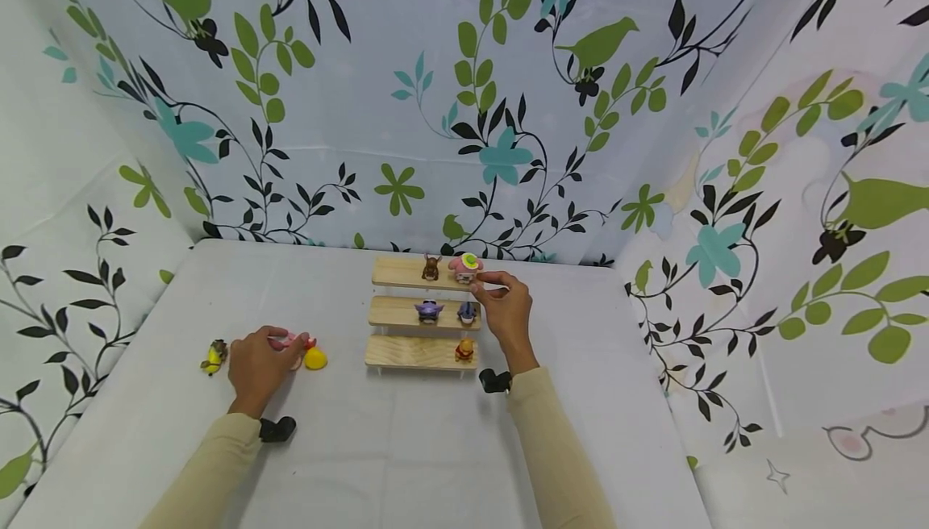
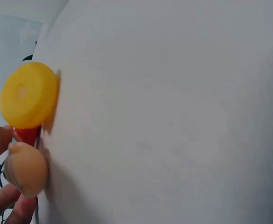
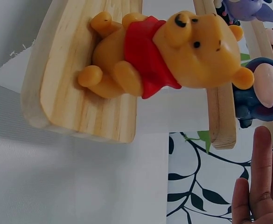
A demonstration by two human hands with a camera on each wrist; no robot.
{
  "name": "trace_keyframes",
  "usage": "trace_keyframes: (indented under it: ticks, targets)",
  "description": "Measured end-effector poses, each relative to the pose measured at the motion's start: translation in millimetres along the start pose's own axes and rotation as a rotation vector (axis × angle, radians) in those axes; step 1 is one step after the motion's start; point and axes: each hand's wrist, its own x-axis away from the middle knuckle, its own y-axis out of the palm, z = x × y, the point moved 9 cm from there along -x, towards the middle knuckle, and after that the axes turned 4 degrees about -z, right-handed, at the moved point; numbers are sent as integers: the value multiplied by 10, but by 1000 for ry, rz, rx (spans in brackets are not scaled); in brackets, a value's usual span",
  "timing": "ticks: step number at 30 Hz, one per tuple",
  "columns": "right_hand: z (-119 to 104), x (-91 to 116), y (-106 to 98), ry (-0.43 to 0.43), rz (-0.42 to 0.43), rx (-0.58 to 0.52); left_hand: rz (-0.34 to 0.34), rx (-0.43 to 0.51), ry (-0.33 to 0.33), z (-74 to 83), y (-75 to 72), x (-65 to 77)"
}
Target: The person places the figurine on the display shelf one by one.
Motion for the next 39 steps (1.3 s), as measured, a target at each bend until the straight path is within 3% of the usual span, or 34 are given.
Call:
trace_keyframes:
  ticks: [3,10,24,39]
  targets:
    - [1,0,10,-4,-4,2,-11,39,-4,42,0,-11]
    - [0,-2,4,-11,1,12,-32,44,81,200,15,-10]
    - [-22,18,7,-6,0,19,-28,113,186,369,104,20]
    - [-19,8,5,2,-2,29,5,136,254,661,-49,71]
